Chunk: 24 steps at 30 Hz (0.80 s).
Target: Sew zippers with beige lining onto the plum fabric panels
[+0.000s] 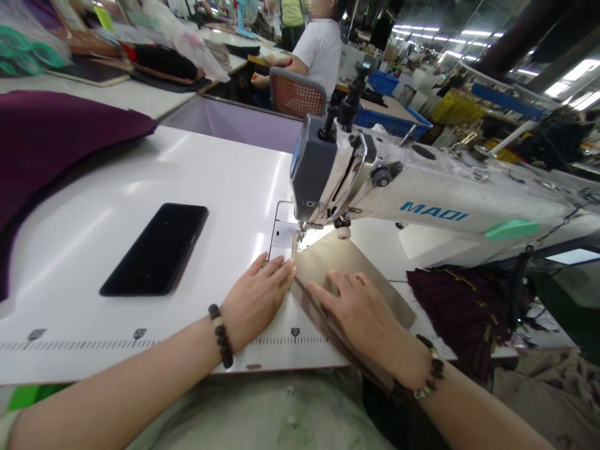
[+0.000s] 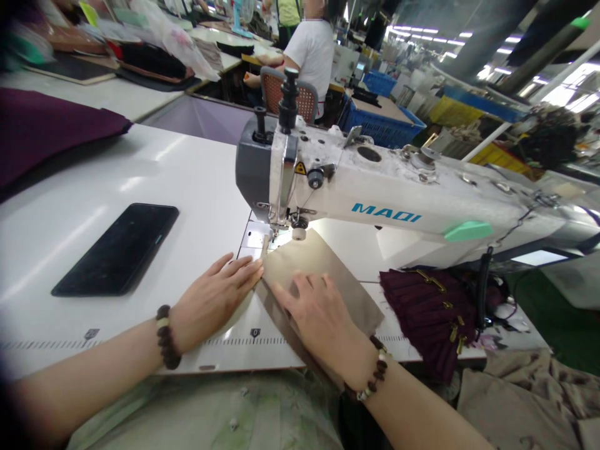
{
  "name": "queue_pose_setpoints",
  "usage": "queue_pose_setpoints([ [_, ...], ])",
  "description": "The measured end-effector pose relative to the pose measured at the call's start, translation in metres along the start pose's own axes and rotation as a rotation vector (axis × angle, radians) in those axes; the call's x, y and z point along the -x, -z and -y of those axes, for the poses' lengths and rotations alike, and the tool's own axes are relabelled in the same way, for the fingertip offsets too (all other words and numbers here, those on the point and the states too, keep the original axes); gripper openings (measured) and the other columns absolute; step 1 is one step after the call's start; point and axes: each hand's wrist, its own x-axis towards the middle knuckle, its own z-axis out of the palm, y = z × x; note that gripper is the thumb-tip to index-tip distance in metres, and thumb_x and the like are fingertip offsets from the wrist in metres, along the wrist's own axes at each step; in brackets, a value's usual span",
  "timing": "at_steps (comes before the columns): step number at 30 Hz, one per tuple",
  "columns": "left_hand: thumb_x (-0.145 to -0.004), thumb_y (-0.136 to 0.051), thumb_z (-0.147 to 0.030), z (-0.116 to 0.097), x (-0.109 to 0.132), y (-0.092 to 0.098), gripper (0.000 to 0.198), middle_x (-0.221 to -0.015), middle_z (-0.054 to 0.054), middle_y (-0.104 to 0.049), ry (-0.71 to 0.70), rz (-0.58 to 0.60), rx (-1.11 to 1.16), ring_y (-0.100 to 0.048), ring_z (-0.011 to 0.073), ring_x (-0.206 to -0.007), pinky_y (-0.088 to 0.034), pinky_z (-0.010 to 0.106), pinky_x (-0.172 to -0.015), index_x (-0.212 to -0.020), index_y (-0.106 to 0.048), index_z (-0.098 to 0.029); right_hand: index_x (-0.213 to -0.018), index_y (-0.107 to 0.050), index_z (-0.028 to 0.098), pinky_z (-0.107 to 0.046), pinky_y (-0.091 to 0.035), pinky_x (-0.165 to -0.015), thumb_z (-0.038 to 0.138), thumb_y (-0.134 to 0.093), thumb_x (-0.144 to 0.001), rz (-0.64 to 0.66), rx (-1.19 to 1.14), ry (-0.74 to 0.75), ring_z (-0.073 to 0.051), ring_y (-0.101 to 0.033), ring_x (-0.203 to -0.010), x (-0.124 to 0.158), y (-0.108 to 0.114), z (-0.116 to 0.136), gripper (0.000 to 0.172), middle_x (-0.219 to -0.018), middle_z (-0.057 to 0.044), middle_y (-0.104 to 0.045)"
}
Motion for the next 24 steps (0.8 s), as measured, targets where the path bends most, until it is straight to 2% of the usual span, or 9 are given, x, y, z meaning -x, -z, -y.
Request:
queue_pose_setpoints([
  [2, -0.081, -0.037, -0.004, 0.008, -0.011, -0.003, 0.040, -0.125, 0.008, -0.051, 0.009, 0.028, 0.005, -0.042, 0.0256, -0.117, -0.029, 0.044, -0.100, -0.118, -0.052, -0.011, -0.127, -0.040, 0.033, -0.035, -0.041, -0.075, 0.014, -0.039, -0.087, -0.066, 0.010, 0.137, -0.020, -0.050, -0.091, -0.008, -0.003, -0.006, 0.044, -0.134, -0.006, -0.035],
  [4, -0.082, -0.036, -0.003, 0.015, -0.022, -0.005, 0.042, -0.127, 0.007, -0.050, 0.011, 0.064, 0.023, -0.039, 0.0261, -0.120, -0.028, 0.045, -0.101, -0.121, -0.050, -0.012, -0.128, -0.039, 0.031, -0.035, -0.044, -0.072, 0.018, -0.036, -0.089, -0.073, -0.002, 0.170, -0.019, -0.049, -0.085, -0.017, -0.007, -0.011, 0.042, -0.141, -0.002, -0.025],
  [9, -0.083, -0.039, -0.005, 0.024, -0.040, -0.006, 0.040, -0.126, 0.009, -0.050, 0.008, 0.084, 0.061, -0.037, 0.0262, -0.121, -0.027, 0.045, -0.101, -0.121, -0.049, -0.011, -0.131, -0.038, 0.022, -0.034, -0.047, -0.078, 0.025, -0.032, -0.092, -0.053, -0.090, 0.158, -0.019, -0.048, -0.088, -0.030, -0.011, -0.015, 0.040, -0.140, -0.003, -0.028],
  [13, -0.084, -0.041, -0.008, 0.024, -0.041, -0.004, 0.034, -0.119, 0.012, -0.053, -0.022, 0.084, 0.084, -0.042, 0.0232, -0.117, -0.027, 0.039, -0.102, -0.117, -0.051, -0.007, -0.131, -0.040, 0.022, -0.036, -0.047, -0.084, 0.027, -0.035, -0.091, -0.024, -0.138, 0.133, -0.020, -0.049, -0.094, -0.031, -0.010, -0.014, 0.040, -0.140, -0.004, -0.028],
  [17, -0.084, -0.042, -0.007, 0.026, -0.043, -0.007, 0.032, -0.120, 0.014, -0.052, -0.023, 0.071, 0.095, -0.043, 0.0238, -0.116, -0.029, 0.040, -0.101, -0.114, -0.052, -0.006, -0.131, -0.039, 0.021, -0.037, -0.046, -0.088, 0.026, -0.037, -0.090, -0.005, -0.190, 0.077, -0.022, -0.048, -0.103, -0.035, -0.009, -0.011, 0.041, -0.141, -0.006, -0.027],
  [24, -0.083, -0.045, -0.006, 0.049, -0.058, -0.015, 0.033, -0.124, 0.013, -0.051, -0.042, 0.065, 0.129, -0.040, 0.0225, -0.120, -0.032, 0.037, -0.100, -0.115, -0.051, -0.008, -0.131, -0.039, 0.022, -0.036, -0.044, -0.091, 0.025, -0.041, -0.089, -0.021, -0.252, -0.021, -0.022, -0.046, -0.112, -0.046, -0.009, -0.008, 0.042, -0.141, -0.006, -0.025],
])
